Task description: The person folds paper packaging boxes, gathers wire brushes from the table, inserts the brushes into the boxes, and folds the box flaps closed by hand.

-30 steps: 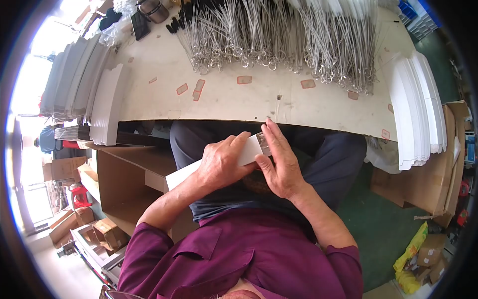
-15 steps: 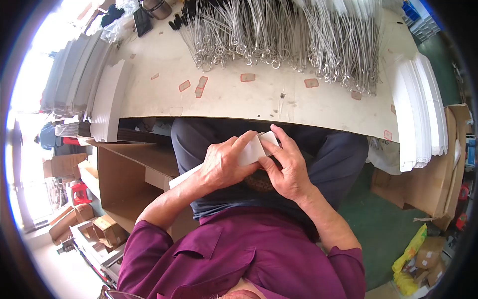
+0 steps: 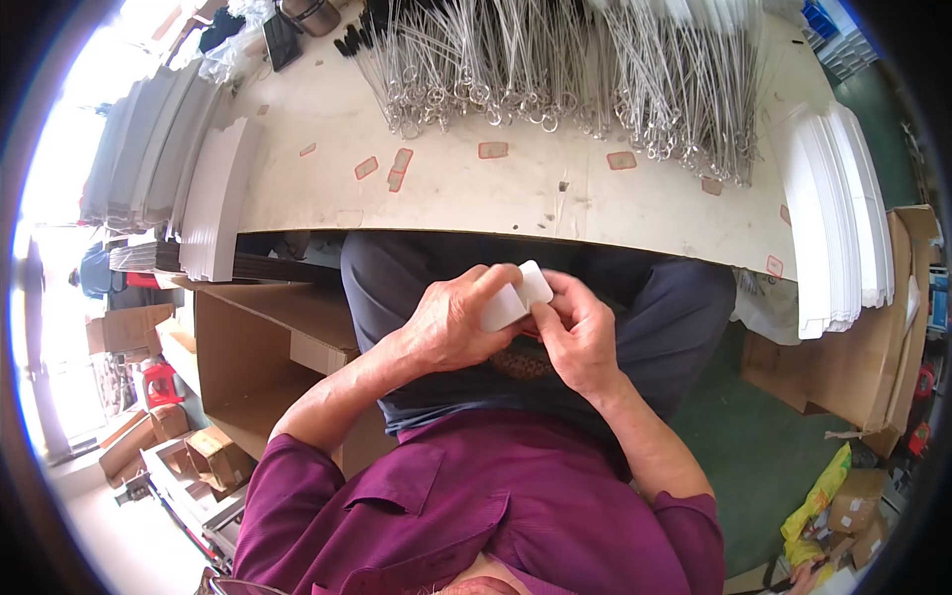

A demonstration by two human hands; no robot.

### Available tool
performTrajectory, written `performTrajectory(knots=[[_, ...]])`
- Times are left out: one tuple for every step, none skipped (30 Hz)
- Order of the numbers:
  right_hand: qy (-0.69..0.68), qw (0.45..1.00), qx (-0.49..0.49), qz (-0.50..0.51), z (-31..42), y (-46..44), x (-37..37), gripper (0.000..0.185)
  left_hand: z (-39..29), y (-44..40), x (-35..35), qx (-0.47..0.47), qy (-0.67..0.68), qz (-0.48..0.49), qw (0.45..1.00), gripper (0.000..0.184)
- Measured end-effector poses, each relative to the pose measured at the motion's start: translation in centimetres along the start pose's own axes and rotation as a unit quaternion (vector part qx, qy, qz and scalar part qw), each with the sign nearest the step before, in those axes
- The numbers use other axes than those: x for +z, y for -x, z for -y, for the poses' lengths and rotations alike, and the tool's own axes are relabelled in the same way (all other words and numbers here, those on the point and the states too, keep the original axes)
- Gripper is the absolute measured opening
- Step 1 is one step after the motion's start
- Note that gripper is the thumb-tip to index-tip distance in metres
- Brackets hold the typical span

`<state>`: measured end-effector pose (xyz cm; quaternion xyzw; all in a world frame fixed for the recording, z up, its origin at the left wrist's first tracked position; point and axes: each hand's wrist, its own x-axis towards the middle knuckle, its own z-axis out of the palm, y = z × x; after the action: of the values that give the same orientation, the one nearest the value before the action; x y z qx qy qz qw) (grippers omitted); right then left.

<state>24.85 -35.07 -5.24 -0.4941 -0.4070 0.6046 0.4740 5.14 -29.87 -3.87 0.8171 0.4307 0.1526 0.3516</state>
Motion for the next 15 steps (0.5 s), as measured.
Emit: performTrajectory(knots=[[0.021, 1.0, 0.019, 0.006, -0.2, -0.2, 0.0, 0.029, -0.2, 0.0, 0.0, -0.006, -0.016, 0.014, 1.0, 0.062], [0.021, 1.0, 0.02, 0.007, -0.1, -0.4, 0.0, 0.029, -0.3, 0.0, 0.1, -0.012, -0.032, 0.028, 0.999, 0.061], [0.137, 0.988, -0.076, 0.001, 0.1, -0.6, 0.0, 0.026, -0.1, 0.0, 0.3, -0.013, -0.032, 0.027, 0.999, 0.061], [0.25, 0.953, -0.171, -0.005, 0.2, -0.8, 0.0, 0.024, 0.3, 0.2, 0.8, 0.008, -0.021, 0.002, 1.0, 0.062], [0.357, 0.897, -0.261, -0.011, 0.3, -0.9, 0.0, 0.021, 0.4, 0.3, 1.0, 0.029, -0.01, -0.023, 0.999, 0.063], [0.394, 0.878, -0.27, -0.016, 0.2, -0.7, 0.1, 0.021, 0.3, 0.3, 1.0, 0.029, -0.009, -0.023, 0.999, 0.063], [0.395, 0.878, -0.27, -0.016, -0.1, -0.8, 0.1, 0.021, 0.2, 0.3, 0.9, 0.018, 0.008, -0.027, 0.999, 0.064], [0.379, 0.875, -0.299, -0.024, -0.7, -1.1, 0.1, 0.021, 0.0, 0.3, 0.8, 0.006, 0.026, -0.031, 0.999, 0.065], [0.362, 0.872, -0.328, -0.031, -0.9, -1.2, 0.2, 0.021, -0.2, 0.3, 0.8, 0.005, 0.026, -0.032, 0.999, 0.065], [0.362, 0.873, -0.327, -0.03, -0.9, -1.0, 0.3, 0.021, -0.3, 0.3, 0.9, -0.003, 0.015, -0.034, 0.999, 0.066], [0.265, 0.945, -0.188, -0.028, -0.5, -0.6, 0.5, 0.02, -0.3, 0.4, 1.0, -0.01, 0.004, -0.034, 0.999, 0.066], [0.16, 0.986, -0.042, -0.026, -0.3, -0.4, 0.6, 0.019, -0.3, 0.5, 1.1, -0.011, 0.005, -0.033, 0.999, 0.066], [0.161, 0.986, -0.042, -0.026, -0.6, -0.5, 0.6, 0.019, -0.2, 0.5, 1.2, -0.008, 0.002, -0.034, 0.999, 0.065], [0.1, 0.995, -0.017, -0.026, -1.2, -0.6, 0.6, 0.018, -0.1, 0.5, 1.3, -0.005, 0.0, -0.036, 0.999, 0.065], [0.038, 0.999, 0.007, -0.026, -1.5, -0.8, 0.6, 0.016, 0.1, 0.5, 1.5, -0.004, 0.0, -0.036, 0.999, 0.065]])
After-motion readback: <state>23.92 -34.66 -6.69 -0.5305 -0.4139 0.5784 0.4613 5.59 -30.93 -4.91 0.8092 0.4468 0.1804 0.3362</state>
